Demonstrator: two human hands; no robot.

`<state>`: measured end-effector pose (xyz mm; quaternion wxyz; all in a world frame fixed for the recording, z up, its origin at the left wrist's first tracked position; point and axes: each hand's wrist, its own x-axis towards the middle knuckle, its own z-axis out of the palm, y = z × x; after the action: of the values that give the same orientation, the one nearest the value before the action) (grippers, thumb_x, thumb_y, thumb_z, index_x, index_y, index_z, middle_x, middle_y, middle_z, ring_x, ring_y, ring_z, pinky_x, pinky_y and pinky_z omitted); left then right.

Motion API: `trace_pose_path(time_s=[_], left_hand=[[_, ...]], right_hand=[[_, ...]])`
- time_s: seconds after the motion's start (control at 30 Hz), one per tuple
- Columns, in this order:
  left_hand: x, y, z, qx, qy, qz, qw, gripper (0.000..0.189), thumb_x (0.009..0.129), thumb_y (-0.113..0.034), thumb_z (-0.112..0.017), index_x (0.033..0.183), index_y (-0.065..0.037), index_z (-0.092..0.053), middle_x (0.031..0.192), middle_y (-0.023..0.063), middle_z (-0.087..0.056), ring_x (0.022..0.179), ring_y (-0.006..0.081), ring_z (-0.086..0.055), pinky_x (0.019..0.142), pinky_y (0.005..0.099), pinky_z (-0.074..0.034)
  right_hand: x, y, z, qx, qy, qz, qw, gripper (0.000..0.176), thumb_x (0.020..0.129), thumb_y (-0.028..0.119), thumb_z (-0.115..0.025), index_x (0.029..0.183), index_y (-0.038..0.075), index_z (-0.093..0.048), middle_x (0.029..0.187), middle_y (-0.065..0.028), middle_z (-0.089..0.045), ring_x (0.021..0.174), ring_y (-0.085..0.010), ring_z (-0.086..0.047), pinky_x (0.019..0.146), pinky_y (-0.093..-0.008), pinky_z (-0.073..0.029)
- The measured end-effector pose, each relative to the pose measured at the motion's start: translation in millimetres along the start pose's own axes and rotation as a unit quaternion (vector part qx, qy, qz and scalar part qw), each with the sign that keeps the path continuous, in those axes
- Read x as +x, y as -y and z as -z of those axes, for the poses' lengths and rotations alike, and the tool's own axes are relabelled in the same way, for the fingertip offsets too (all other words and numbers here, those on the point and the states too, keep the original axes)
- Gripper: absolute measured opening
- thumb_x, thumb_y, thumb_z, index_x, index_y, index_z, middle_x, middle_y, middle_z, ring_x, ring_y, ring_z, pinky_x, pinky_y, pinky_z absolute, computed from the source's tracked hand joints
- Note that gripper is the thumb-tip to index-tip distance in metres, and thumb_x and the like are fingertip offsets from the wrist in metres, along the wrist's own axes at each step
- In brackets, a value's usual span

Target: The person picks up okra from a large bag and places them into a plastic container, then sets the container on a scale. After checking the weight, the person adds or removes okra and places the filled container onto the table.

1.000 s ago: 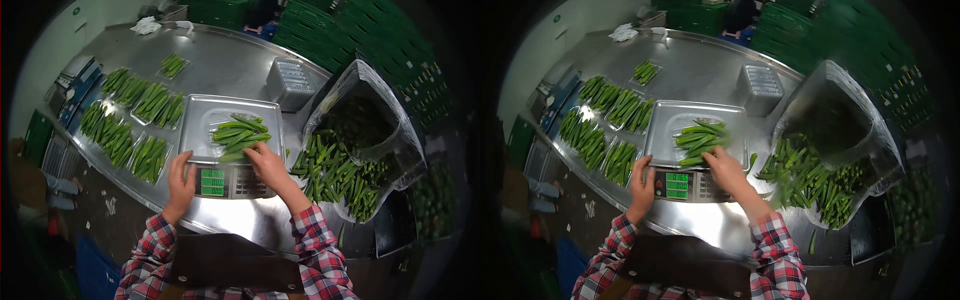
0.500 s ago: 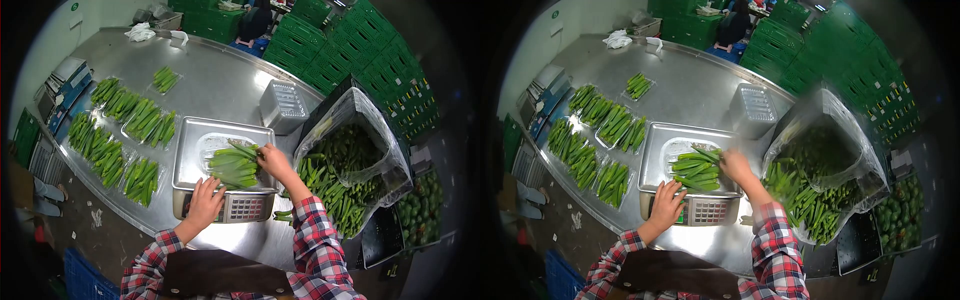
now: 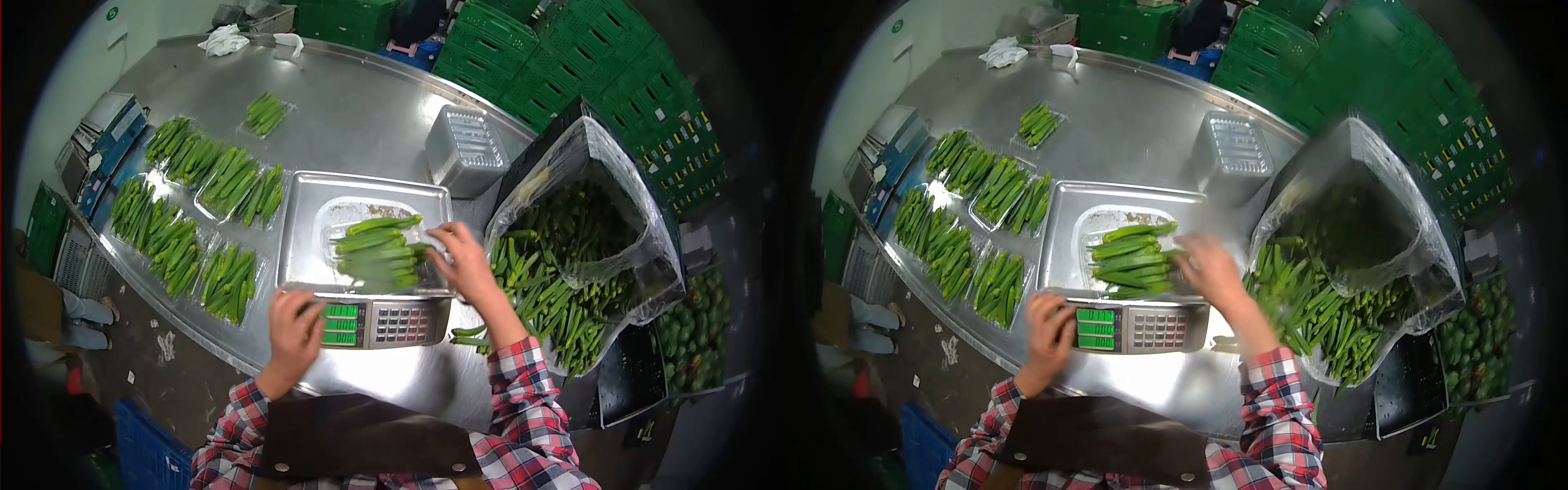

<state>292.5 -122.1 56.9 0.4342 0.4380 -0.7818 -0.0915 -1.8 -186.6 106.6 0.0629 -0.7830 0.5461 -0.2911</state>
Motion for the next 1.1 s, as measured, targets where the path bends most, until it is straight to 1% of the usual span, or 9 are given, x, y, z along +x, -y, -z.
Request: trace_pose_path(time_s=[0.23, 0.57, 0.67, 0.73, 0.83, 0.9, 0.93, 1.0, 1.1], left_hand=[[-20, 19, 31, 0.060, -0.038, 0.100, 0.992, 0.025, 0.077, 0.000, -0.057, 0.101, -0.001, -0.057, 0.109, 0.0121, -0.053, 0.107, 0.0310, -0.046, 0.094, 0.0406, -0.034], [27, 26, 25, 0.042, -0.007, 0.117, 0.992, 0.032, 0.078, -0.008, -0.059, 0.109, -0.001, -0.054, 0.109, 0.0151, -0.054, 0.103, 0.0308, -0.049, 0.088, 0.0373, -0.039], [45, 25, 11, -0.025, 0.066, 0.230, 0.971, 0.037, 0.078, -0.015, -0.060, 0.112, -0.001, -0.052, 0.096, 0.0171, -0.059, 0.084, 0.0293, -0.059, 0.074, 0.0365, -0.046], [58, 20, 1, -0.047, 0.106, 0.300, 0.947, 0.040, 0.077, -0.015, -0.060, 0.114, -0.001, -0.051, 0.089, 0.0170, -0.061, 0.077, 0.0296, -0.061, 0.069, 0.0376, -0.048], [60, 35, -26, -0.004, 0.158, 0.287, 0.945, 0.045, 0.076, -0.013, -0.058, 0.118, -0.002, -0.046, 0.082, 0.0183, -0.062, 0.075, 0.0350, -0.060, 0.069, 0.0410, -0.048], [60, 37, -41, -0.046, 0.174, 0.290, 0.940, 0.049, 0.076, -0.009, -0.054, 0.123, -0.003, -0.042, 0.085, 0.0208, -0.060, 0.079, 0.0385, -0.059, 0.070, 0.0437, -0.047], [61, 35, -46, -0.064, 0.175, 0.277, 0.943, 0.051, 0.075, -0.007, -0.053, 0.124, -0.003, -0.039, 0.089, 0.0227, -0.060, 0.080, 0.0400, -0.058, 0.071, 0.0448, -0.046], [61, 34, -52, -0.068, 0.130, 0.239, 0.960, 0.055, 0.074, -0.004, -0.050, 0.127, -0.003, -0.035, 0.098, 0.0257, -0.055, 0.084, 0.0429, -0.055, 0.073, 0.0469, -0.044], [64, 33, -50, -0.140, 0.071, 0.254, 0.955, 0.061, 0.073, -0.003, -0.053, 0.131, -0.006, -0.032, 0.101, 0.0189, -0.052, 0.078, 0.0304, -0.057, 0.069, 0.0368, -0.048]], right_hand=[[-62, -31, 8, 0.042, -0.039, -0.106, 0.993, 0.024, 0.078, 0.001, -0.060, 0.103, 0.001, -0.057, 0.094, -0.0071, -0.051, 0.063, -0.0129, -0.048, 0.057, -0.0233, -0.041], [-64, -37, -8, 0.080, -0.065, -0.204, 0.974, 0.033, 0.082, 0.008, -0.058, 0.114, -0.001, -0.053, 0.090, -0.0086, -0.059, 0.068, -0.0110, -0.055, 0.057, -0.0234, -0.044], [-53, -38, -12, 0.173, -0.014, -0.310, 0.935, 0.034, 0.081, 0.014, -0.056, 0.110, -0.004, -0.054, 0.086, -0.0152, -0.062, 0.066, -0.0194, -0.059, 0.062, -0.0301, -0.047], [-44, -32, -17, 0.172, 0.005, -0.325, 0.930, 0.034, 0.082, 0.017, -0.055, 0.108, -0.004, -0.055, 0.083, -0.0168, -0.063, 0.065, -0.0183, -0.059, 0.061, -0.0301, -0.047], [-41, -47, -39, 0.098, 0.035, -0.287, 0.952, 0.035, 0.079, 0.023, -0.055, 0.101, -0.004, -0.059, 0.093, -0.0235, -0.062, 0.086, -0.0360, -0.061, 0.078, -0.0382, -0.047], [-34, -45, -45, 0.090, 0.089, -0.317, 0.940, 0.031, 0.076, 0.023, -0.057, 0.092, -0.003, -0.061, 0.086, -0.0227, -0.062, 0.083, -0.0346, -0.061, 0.076, -0.0378, -0.047], [-39, -61, -57, 0.082, 0.075, -0.286, 0.952, 0.025, 0.080, 0.016, -0.058, 0.091, -0.006, -0.058, 0.071, -0.0128, -0.062, 0.055, -0.0151, -0.057, 0.051, -0.0299, -0.045], [-46, -84, -74, 0.123, 0.051, -0.269, 0.954, 0.014, 0.081, 0.010, -0.057, 0.086, -0.001, -0.051, 0.073, -0.0097, -0.061, 0.047, -0.0132, -0.053, 0.042, -0.0262, -0.042], [-39, -76, -66, 0.325, 0.028, -0.332, 0.885, 0.011, 0.085, 0.009, -0.053, 0.090, 0.001, -0.047, 0.080, -0.0104, -0.061, 0.045, -0.0125, -0.051, 0.040, -0.0236, -0.042]])
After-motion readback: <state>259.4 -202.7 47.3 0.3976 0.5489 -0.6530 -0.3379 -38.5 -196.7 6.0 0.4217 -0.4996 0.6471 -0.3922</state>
